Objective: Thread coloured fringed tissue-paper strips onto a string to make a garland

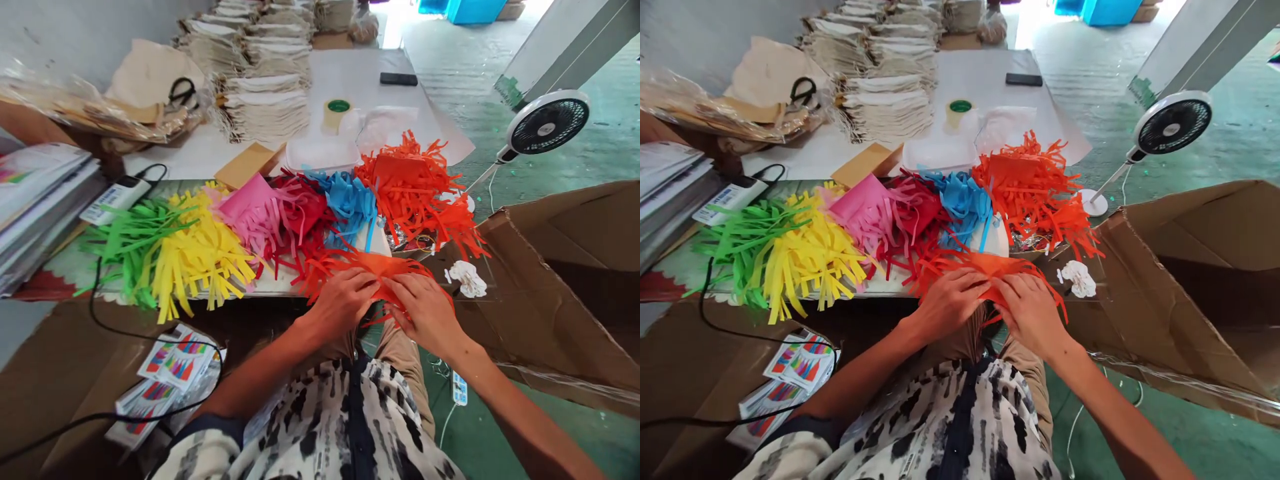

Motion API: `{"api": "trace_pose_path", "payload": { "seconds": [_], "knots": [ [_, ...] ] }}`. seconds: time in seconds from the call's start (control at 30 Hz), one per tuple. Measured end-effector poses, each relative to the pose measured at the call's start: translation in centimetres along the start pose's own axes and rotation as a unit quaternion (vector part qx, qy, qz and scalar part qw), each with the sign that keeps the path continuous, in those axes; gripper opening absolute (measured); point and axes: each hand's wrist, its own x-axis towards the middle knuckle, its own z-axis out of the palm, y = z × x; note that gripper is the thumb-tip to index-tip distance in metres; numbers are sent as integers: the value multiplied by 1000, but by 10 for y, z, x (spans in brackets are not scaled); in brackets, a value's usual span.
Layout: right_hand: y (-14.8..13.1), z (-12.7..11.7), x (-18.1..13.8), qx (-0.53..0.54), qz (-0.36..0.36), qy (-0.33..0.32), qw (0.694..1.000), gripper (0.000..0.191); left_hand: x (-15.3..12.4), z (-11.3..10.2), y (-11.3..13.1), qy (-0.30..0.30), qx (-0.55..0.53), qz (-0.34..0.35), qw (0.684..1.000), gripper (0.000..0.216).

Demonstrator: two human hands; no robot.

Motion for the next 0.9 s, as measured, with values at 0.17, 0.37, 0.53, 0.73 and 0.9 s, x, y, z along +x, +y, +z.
{"api": "trace_pose_path", "payload": {
  "seconds": [0.17,0.37,0.53,0.73,0.9],
  "knots": [
    [11,5,2,100,74,19,992,25,6,-21,-7,-7,-78,-90,993,20],
    [11,4,21,77,214,45,973,22,25,-27,-12,-21,-30,-261,965,12],
    [7,8,28,-29,248,23,968,35,38,-23,-13,-70,64,-300,949,21],
    [6,7,34,-79,238,12,968,36,43,-18,-18,-92,113,-299,943,24],
    [3,8,36,-104,239,0,965,33,43,-13,-15,-79,122,-286,947,23]
  ]
}}
